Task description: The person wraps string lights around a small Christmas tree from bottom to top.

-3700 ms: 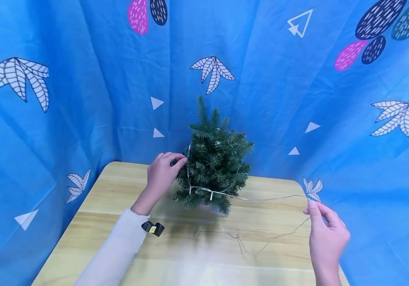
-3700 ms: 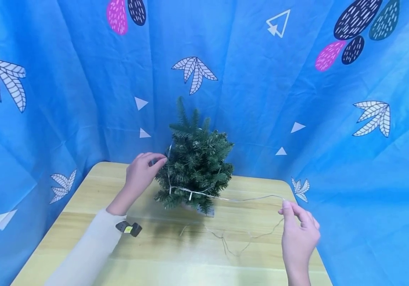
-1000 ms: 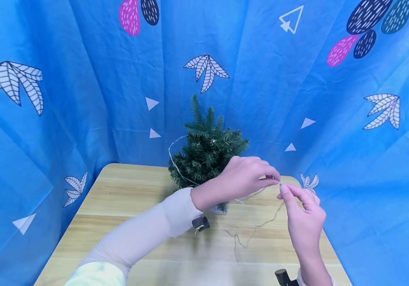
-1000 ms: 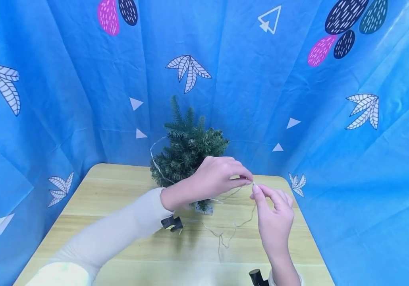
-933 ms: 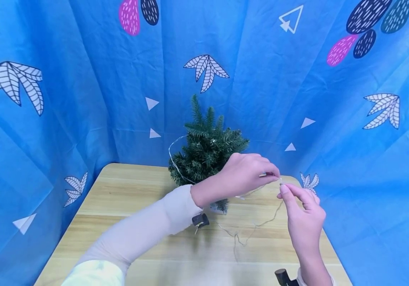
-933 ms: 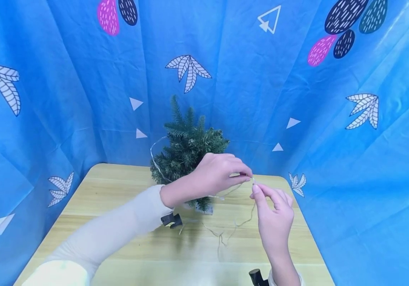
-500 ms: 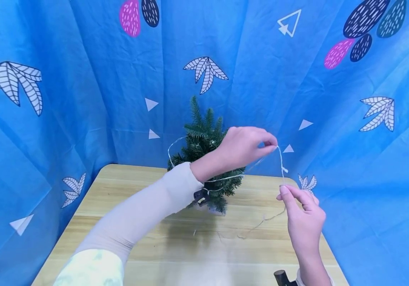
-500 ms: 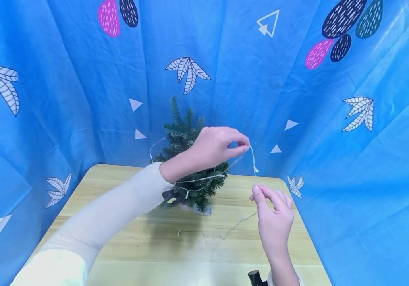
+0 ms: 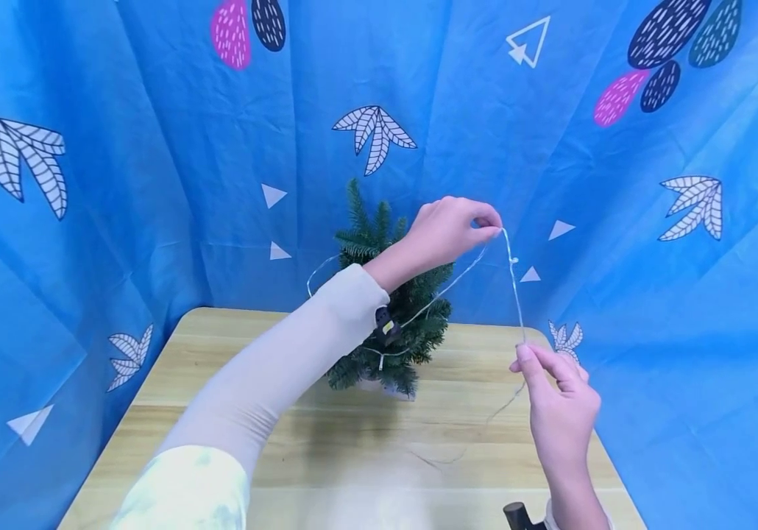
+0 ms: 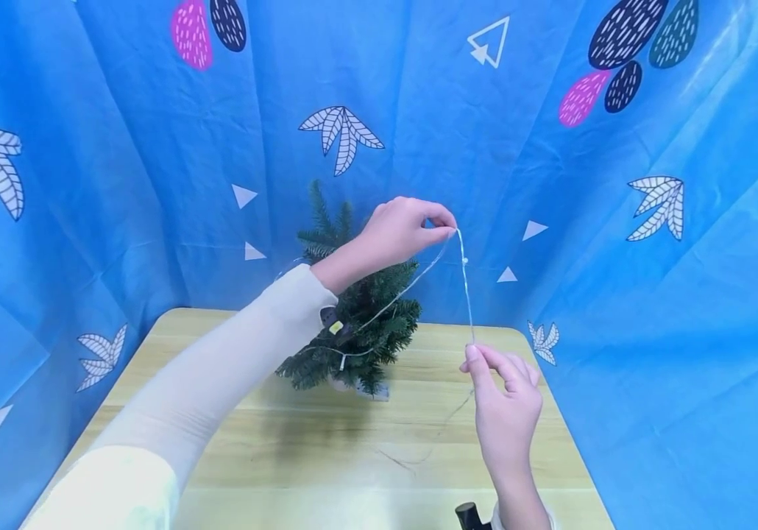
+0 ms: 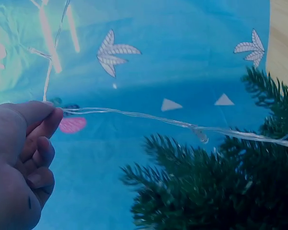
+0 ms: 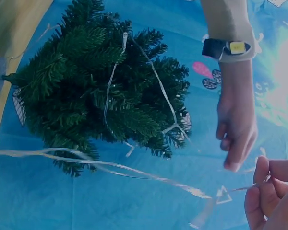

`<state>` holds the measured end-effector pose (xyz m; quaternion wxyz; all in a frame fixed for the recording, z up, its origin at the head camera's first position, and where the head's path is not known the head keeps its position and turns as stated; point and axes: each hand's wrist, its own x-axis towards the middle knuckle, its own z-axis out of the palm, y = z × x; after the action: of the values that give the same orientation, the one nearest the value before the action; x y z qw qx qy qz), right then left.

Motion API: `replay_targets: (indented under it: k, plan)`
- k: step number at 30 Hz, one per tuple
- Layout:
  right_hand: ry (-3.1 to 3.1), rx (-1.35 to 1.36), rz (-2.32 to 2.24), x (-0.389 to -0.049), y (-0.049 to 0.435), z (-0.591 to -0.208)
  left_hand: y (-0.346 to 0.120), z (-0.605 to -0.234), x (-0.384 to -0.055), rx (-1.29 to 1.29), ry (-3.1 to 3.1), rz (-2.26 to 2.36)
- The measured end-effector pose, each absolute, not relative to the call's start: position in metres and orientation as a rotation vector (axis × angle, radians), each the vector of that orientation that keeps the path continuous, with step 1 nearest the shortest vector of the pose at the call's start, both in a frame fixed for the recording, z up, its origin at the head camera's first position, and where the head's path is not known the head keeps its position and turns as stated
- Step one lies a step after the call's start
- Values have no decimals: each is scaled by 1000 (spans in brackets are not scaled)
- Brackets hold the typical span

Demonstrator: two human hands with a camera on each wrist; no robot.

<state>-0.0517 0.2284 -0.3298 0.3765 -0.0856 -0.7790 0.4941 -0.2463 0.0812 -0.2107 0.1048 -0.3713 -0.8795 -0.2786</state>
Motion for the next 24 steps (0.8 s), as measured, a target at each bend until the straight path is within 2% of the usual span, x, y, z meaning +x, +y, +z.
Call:
replay_targets:
  k: [15,24]
  plan:
    - [-2054,-309,1311,-48,224,-335,96,-214,-302,-1055,-2765,-1000]
    - [-2085,-307,1300,-45,223,-334,84,-218,-318,-884,-2859,-994]
